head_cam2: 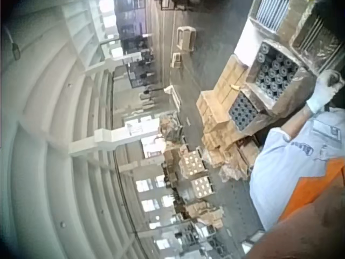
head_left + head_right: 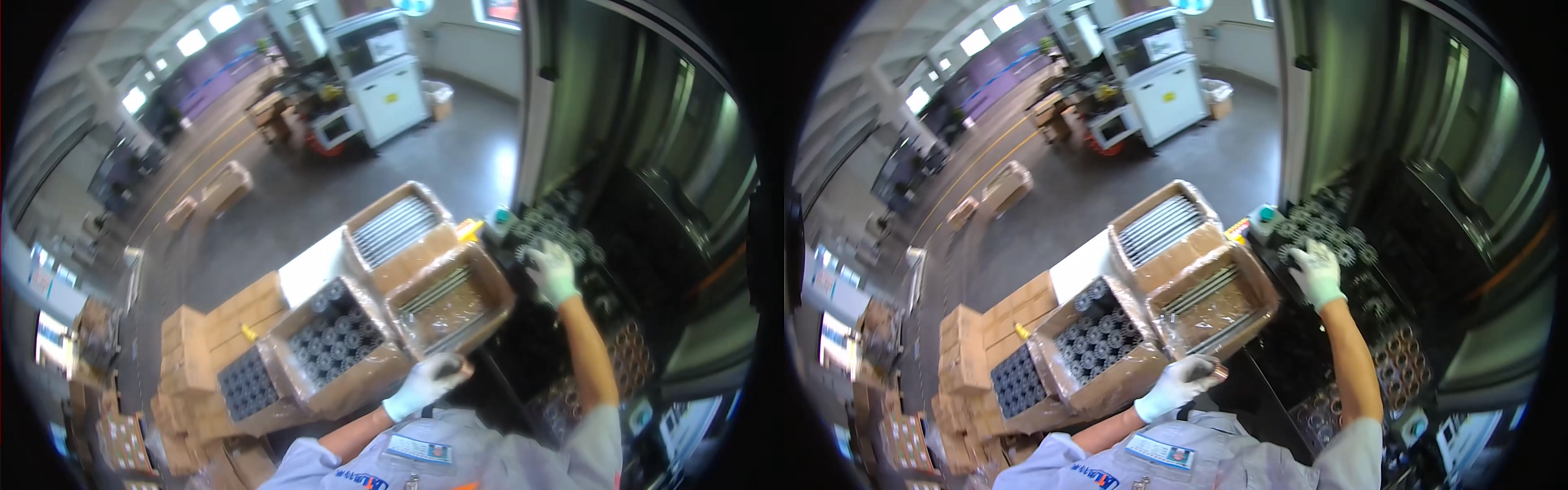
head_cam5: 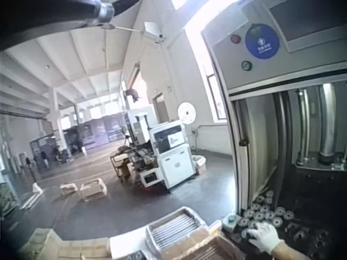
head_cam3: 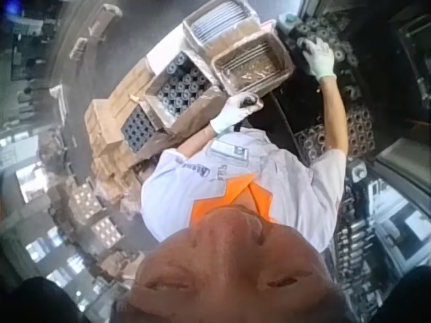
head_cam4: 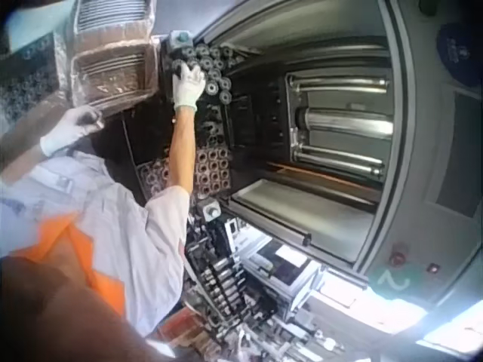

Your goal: The person removes motor rotors from a conveyor line and places them into a storage bin. Then, the person loads rotor cores, shafts, and end rings into a press machine to assemble the parts.

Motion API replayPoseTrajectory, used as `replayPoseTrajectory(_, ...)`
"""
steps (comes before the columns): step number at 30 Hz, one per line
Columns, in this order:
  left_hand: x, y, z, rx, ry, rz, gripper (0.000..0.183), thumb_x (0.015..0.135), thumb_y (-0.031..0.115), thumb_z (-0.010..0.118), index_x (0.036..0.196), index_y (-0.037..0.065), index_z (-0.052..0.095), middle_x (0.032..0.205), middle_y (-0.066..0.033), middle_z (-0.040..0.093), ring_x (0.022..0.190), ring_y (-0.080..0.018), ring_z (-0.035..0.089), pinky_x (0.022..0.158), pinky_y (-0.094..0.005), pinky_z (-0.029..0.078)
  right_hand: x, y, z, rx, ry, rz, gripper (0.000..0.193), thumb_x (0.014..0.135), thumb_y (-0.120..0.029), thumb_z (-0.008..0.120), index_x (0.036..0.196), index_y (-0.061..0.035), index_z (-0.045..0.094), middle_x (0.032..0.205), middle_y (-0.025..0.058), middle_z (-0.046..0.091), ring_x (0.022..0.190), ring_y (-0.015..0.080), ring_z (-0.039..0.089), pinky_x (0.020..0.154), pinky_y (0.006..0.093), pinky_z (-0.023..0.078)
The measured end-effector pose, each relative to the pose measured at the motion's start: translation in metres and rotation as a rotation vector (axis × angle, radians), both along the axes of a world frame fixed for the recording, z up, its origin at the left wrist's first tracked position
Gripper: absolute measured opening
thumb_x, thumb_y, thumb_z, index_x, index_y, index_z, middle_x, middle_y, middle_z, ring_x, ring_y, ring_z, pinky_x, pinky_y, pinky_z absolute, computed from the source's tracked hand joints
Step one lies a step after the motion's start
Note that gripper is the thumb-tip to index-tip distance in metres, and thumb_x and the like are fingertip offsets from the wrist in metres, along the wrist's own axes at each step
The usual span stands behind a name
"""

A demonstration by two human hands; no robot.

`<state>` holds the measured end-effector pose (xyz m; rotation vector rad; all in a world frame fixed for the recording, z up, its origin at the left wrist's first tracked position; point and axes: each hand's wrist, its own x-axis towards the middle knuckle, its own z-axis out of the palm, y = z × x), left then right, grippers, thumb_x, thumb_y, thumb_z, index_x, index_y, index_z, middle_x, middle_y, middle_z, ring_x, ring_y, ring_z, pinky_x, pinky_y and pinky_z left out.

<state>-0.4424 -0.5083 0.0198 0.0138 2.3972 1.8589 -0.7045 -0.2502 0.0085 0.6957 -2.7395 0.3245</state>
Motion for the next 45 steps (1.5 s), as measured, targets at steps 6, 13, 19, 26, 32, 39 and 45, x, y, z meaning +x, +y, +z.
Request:
replayPoseTrajectory(6, -0.028, 0.01, -0.022, 0.32, -0.279, -0.083, 0.03, 0.094, 0.017, 0.074, 0.115, -0.003, 0.068, 0.114, -0.0078, 0.071, 0.102, -0.012, 0.065, 0.094, -0.0278, 0.052, 0.047, 0.012, 0.024, -0.339, -0.081, 0.078, 0.042, 0.083, -0.013, 0.074, 0.123, -0.0066, 0.065, 0.126, 0.0173, 0.06, 0.116, 0.0365, 0.059, 0.098, 0.0433, 0.049)
replayPoseTrajectory(13, -0.091, 0.055, 0.007, 0.392, -0.397, -0.395, 0.04, 0.095, 0.028, 0.073, 0.119, -0.004, 0.067, 0.106, -0.0073, 0.073, 0.097, -0.0128, 0.067, 0.091, -0.028, 0.052, 0.109, 0.086, 0.045, -0.541, -0.16, -0.147, 0.031, 0.087, -0.009, 0.07, 0.116, 0.0015, 0.068, 0.118, 0.0176, 0.066, 0.111, 0.0342, 0.065, 0.097, 0.0393, 0.051)
replayPoseTrajectory(19, -0.139, 0.063, 0.026, 0.418, -0.362, -0.431, 0.033, 0.096, 0.017, 0.07, 0.118, -0.008, 0.069, 0.117, -0.0139, 0.071, 0.101, -0.0162, 0.068, 0.094, -0.0305, 0.054, 0.087, 0.128, 0.031, -0.748, -0.328, -0.365, 0.031, 0.094, -0.022, 0.068, 0.115, 0.0001, 0.07, 0.115, 0.0175, 0.071, 0.11, 0.0287, 0.067, 0.096, 0.0372, 0.051)
replayPoseTrajectory(26, -0.181, 0.07, 0.01, 0.526, -0.491, -0.48, 0.027, 0.09, 0.001, 0.073, 0.115, -0.008, 0.069, 0.109, -0.0115, 0.072, 0.097, -0.0184, 0.07, 0.094, -0.034, 0.057, 0.053, 0.176, 0.017, -0.755, -0.097, -0.781, 0.074, 0.091, -0.037, 0.072, 0.147, 0.0029, 0.044, 0.149, 0.0227, 0.049, 0.14, 0.0327, 0.046, 0.118, 0.0397, 0.034)
replayPoseTrajectory(32, -0.184, 0.061, 0.001, 0.502, -0.459, -0.49, 0.028, 0.093, 0.01, 0.075, 0.113, -0.008, 0.069, 0.104, -0.011, 0.073, 0.092, -0.0177, 0.071, 0.088, -0.0345, 0.06, -0.012, 0.179, 0.004, -0.919, -0.019, -0.887, 0.089, 0.085, -0.037, 0.076, 0.151, 0.0054, 0.034, 0.139, 0.0292, 0.053, 0.13, 0.0406, 0.052, 0.109, 0.0428, 0.042)
replayPoseTrajectory(39, -0.165, 0.065, -0.009, 0.384, -0.41, -0.39, 0.035, 0.095, 0.013, 0.073, 0.122, -0.008, 0.066, 0.101, -0.012, 0.074, 0.09, -0.0161, 0.071, 0.087, -0.0298, 0.058, -0.062, 0.191, -0.019, -0.993, 0.171, -0.896, 0.081, 0.077, -0.026, 0.083, 0.141, 0.0035, 0.044, 0.118, 0.0214, 0.065, 0.109, 0.0311, 0.064, 0.092, 0.0377, 0.051)
replayPoseTrajectory(45, -0.163, 0.071, -0.002, 0.192, -0.323, -0.511, 0.027, 0.097, 0.016, 0.07, 0.115, -0.005, 0.068, 0.107, -0.0096, 0.073, 0.097, -0.0149, 0.068, 0.088, -0.0277, 0.054, -0.067, 0.191, 0.003, -1.179, 0.101, -0.877, 0.073, 0.07, -0.022, 0.083, 0.132, 0.0013, 0.051, 0.117, 0.0199, 0.068, 0.11, 0.034, 0.066, 0.098, 0.0394, 0.051)
